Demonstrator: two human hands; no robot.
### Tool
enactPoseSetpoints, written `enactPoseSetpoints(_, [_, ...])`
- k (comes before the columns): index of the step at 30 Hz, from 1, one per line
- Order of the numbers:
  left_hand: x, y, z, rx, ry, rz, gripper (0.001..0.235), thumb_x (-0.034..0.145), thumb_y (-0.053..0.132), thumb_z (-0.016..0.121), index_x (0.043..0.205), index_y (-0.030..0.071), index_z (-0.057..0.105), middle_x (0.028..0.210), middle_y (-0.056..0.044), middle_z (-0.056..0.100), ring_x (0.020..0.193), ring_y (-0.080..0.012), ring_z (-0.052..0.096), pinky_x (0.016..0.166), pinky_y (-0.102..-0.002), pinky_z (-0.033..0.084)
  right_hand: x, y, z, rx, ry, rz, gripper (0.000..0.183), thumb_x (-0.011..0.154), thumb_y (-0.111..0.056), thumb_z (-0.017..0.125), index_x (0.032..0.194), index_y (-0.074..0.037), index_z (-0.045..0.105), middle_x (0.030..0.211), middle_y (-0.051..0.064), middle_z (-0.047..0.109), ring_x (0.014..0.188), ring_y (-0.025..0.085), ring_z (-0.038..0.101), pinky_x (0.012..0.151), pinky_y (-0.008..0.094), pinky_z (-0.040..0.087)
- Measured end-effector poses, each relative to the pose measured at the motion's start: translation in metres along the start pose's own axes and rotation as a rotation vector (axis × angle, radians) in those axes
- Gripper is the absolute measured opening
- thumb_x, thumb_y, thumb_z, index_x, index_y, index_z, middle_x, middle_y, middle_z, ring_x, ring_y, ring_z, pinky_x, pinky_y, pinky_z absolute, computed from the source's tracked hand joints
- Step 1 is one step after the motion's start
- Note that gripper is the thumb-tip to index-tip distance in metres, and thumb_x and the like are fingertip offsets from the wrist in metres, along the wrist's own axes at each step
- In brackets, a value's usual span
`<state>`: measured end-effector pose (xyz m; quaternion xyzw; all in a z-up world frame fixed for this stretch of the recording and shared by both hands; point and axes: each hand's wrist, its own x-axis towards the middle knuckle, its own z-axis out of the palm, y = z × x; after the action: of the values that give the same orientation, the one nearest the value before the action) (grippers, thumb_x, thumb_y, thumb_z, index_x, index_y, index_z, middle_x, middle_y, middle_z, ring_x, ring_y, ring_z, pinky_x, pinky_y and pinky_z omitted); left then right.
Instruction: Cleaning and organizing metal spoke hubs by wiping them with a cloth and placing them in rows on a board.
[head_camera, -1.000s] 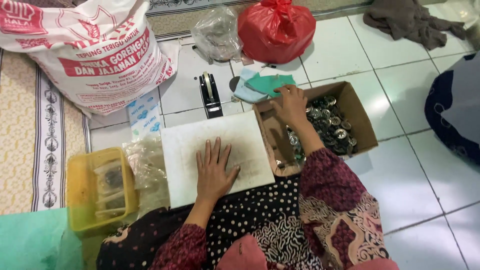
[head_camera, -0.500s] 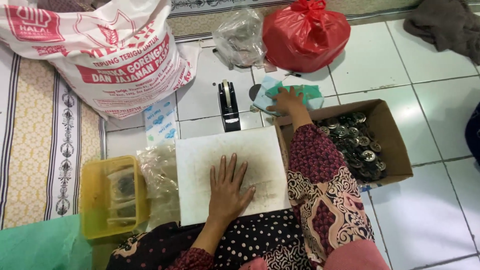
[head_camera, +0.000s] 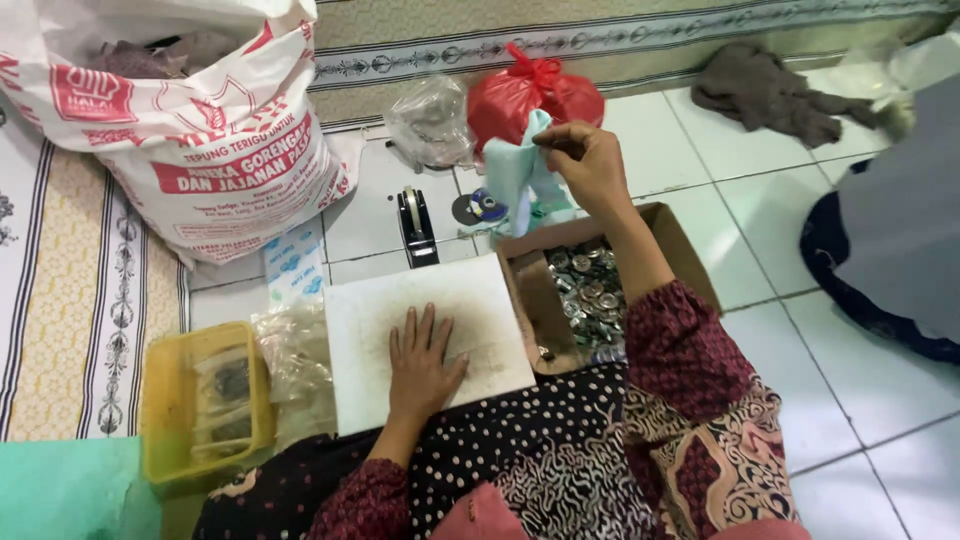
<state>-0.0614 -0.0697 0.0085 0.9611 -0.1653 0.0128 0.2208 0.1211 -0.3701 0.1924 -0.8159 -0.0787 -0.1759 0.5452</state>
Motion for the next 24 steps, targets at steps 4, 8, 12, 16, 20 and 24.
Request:
enactPoseSetpoints(4, [-0.009, -0.004, 0.013, -0.006, 0.045, 0.033, 0.067, 0.097, 0.061, 0.047, 0.152, 0.023, 0.048, 0.167, -0.009, 0.03, 0.156, -0.0372, 0.019, 0.122, -0.063, 0.017, -0.057, -0.104, -0.015, 0.056, -0.014, -0.112, 0.034, 0.082, 0.015, 0.069, 0.106, -0.008, 0.08, 0.096, 0.009, 0.072, 0.086, 0.018, 0.073, 0.081, 0.031, 0.063])
enactPoseSetpoints(8, [-0.022, 0.019, 0.007, -0.599, 0.151, 0.018, 0.072, 0.1, 0.059, 0.045, 0.16, 0.02, 0.034, 0.168, -0.01, 0.024, 0.156, -0.0386, 0.014, 0.121, -0.058, 0.023, -0.119, -0.157, -0.024, 0.171, -0.056, -0.165, 0.021, 0.09, 0.009, 0.071, 0.106, -0.002, 0.077, 0.098, 0.013, 0.07, 0.084, 0.013, 0.064, 0.078, 0.027, 0.058])
enactPoseSetpoints(12, [-0.064, 0.072, -0.024, -1.375, 0.178, 0.13, 0.109, 0.089, 0.078, 0.052, 0.167, 0.021, 0.0, 0.172, -0.006, 0.014, 0.157, -0.0234, 0.011, 0.125, -0.048, 0.016, -0.178, -0.141, -0.006, 0.341, -0.054, -0.134, 0.018, 0.087, 0.011, 0.076, 0.103, 0.003, 0.074, 0.101, 0.015, 0.07, 0.094, 0.016, 0.066, 0.087, 0.029, 0.056])
enactPoseSetpoints(16, [-0.093, 0.151, -0.127, -2.012, -0.139, -0.824, 0.106, 0.074, 0.08, 0.054, 0.163, 0.032, 0.025, 0.163, -0.012, 0.04, 0.143, -0.0348, 0.044, 0.125, -0.055, 0.026, -0.268, -0.107, 0.068, 0.296, -0.022, -0.025, 0.029, 0.092, 0.012, 0.062, 0.118, 0.002, 0.071, 0.115, 0.018, 0.071, 0.114, 0.024, 0.066, 0.103, 0.039, 0.052])
enactPoseSetpoints(20, [-0.126, 0.139, -0.094, -1.897, 0.135, -0.986, 0.071, 0.095, 0.063, 0.047, 0.153, 0.021, 0.048, 0.143, -0.009, 0.06, 0.127, -0.0248, 0.057, 0.108, -0.044, 0.043, -0.353, -0.139, 0.121, 0.245, -0.385, -0.023, 0.061, 0.108, -0.032, 0.048, 0.152, 0.008, 0.035, 0.153, 0.038, 0.038, 0.146, 0.053, 0.029, 0.121, 0.063, 0.02])
enactPoseSetpoints(24, [-0.142, 0.099, -0.101, -1.842, 0.429, -0.846, 0.06, 0.103, 0.058, 0.032, 0.142, 0.021, 0.058, 0.124, -0.01, 0.071, 0.101, -0.0198, 0.068, 0.086, -0.038, 0.056, -0.389, -0.151, 0.119, 0.284, -0.776, -0.075, 0.082, 0.107, -0.063, 0.023, 0.164, -0.008, 0.0, 0.173, 0.02, 0.0, 0.162, 0.037, 0.002, 0.13, 0.058, 0.004])
